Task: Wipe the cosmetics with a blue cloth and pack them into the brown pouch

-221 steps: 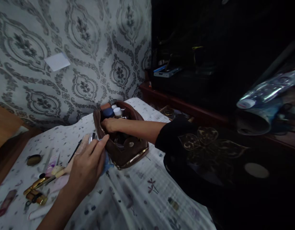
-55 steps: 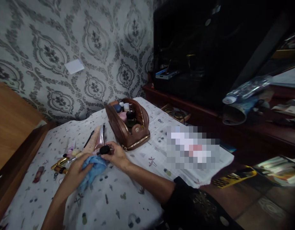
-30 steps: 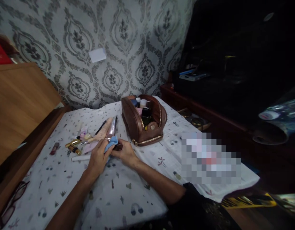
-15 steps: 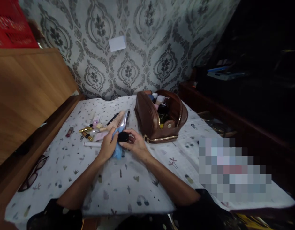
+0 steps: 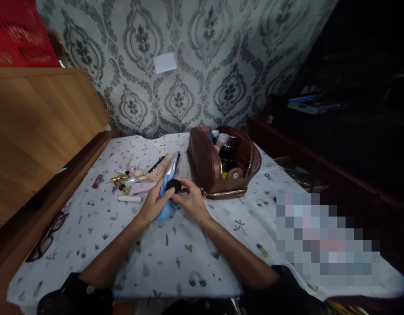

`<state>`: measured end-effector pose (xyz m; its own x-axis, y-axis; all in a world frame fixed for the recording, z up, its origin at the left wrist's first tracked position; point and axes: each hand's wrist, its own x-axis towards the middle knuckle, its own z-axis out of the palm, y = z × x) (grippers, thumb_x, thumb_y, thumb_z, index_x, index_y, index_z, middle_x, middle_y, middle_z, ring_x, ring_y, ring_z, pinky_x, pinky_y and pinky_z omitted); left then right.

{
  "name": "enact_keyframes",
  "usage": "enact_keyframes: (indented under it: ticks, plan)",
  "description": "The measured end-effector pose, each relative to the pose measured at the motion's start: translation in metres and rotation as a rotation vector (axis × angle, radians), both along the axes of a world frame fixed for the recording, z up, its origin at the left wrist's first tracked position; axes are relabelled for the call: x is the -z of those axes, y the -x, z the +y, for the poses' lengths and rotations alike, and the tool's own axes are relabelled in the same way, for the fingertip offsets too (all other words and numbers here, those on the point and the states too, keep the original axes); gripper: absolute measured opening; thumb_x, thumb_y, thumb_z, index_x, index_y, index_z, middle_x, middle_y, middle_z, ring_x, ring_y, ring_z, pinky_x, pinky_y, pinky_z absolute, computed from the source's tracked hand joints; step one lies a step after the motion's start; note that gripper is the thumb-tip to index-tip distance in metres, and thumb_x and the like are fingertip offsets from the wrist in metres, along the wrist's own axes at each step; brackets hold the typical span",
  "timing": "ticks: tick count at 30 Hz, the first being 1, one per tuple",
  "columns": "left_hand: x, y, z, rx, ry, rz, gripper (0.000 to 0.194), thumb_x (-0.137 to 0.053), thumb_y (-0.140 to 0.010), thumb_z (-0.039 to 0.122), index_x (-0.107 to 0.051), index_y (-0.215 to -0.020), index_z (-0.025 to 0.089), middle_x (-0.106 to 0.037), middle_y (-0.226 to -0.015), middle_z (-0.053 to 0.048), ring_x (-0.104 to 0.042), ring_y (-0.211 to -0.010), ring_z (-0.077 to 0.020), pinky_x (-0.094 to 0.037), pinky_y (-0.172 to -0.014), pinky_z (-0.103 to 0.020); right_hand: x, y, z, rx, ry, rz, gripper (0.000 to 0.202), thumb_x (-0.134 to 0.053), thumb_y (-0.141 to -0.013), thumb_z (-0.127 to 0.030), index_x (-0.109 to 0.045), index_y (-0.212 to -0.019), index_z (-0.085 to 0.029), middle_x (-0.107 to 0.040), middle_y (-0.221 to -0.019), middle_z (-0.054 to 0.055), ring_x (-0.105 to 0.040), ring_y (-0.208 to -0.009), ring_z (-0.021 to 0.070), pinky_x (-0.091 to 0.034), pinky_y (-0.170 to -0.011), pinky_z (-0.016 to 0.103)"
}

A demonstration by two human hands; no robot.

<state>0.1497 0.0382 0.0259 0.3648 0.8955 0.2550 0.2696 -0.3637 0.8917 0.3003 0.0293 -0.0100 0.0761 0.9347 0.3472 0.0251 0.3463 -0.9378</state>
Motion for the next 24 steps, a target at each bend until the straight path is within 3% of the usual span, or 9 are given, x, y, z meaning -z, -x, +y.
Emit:
enact_keyframes:
  ticks: [6,11,16,24]
  plan:
    - [0.002,0.002,0.001,-0.038,-0.016,0.099,0.036,-0.053,-0.090,0.044,-0.061,-0.111,0.016,-0.066,-0.097,-0.002,-0.060,-0.093,-0.0191,-0.047,-0.087,-0.028,0.001,0.002,-0.003,0.008,0.033,-0.040,0.055,-0.075,-0.070,-0.028,-0.063,-0.123,-0.020,-0.072,-0.105,0.005,-0.065,-0.082,0.0167,-0.052,-0.071,0.028]
    - [0.004,0.000,-0.001,-0.152,-0.052,0.199,0.036,-0.054,-0.087,0.047,-0.060,-0.105,0.016,-0.065,-0.083,0.001,-0.058,-0.076,-0.0170,-0.047,-0.073,-0.027,0.000,0.003,-0.005,0.046,0.029,-0.081,0.044,-0.073,-0.071,-0.024,-0.066,-0.114,-0.021,-0.071,-0.098,0.003,-0.066,-0.080,0.0166,-0.056,-0.078,0.032]
    - [0.002,-0.002,-0.004,-0.231,-0.077,0.259,0.040,-0.056,-0.083,0.053,-0.059,-0.101,0.018,-0.065,-0.083,0.000,-0.060,-0.076,-0.0183,-0.047,-0.072,-0.028,-0.003,0.006,-0.008,0.166,0.004,-0.096,0.039,-0.073,-0.069,-0.017,-0.067,-0.107,-0.022,-0.063,-0.107,0.006,-0.065,-0.092,0.0193,-0.058,-0.080,0.034]
    - [0.005,0.002,-0.003,-0.218,0.068,0.196,0.050,-0.056,-0.079,0.064,-0.062,-0.097,0.018,-0.066,-0.078,0.000,-0.061,-0.073,-0.0195,-0.050,-0.067,-0.028,-0.012,0.007,-0.015,0.174,-0.107,-0.069,0.042,-0.076,-0.070,-0.015,-0.065,-0.110,-0.022,-0.068,-0.108,0.003,-0.065,-0.098,0.0177,-0.055,-0.084,0.030]
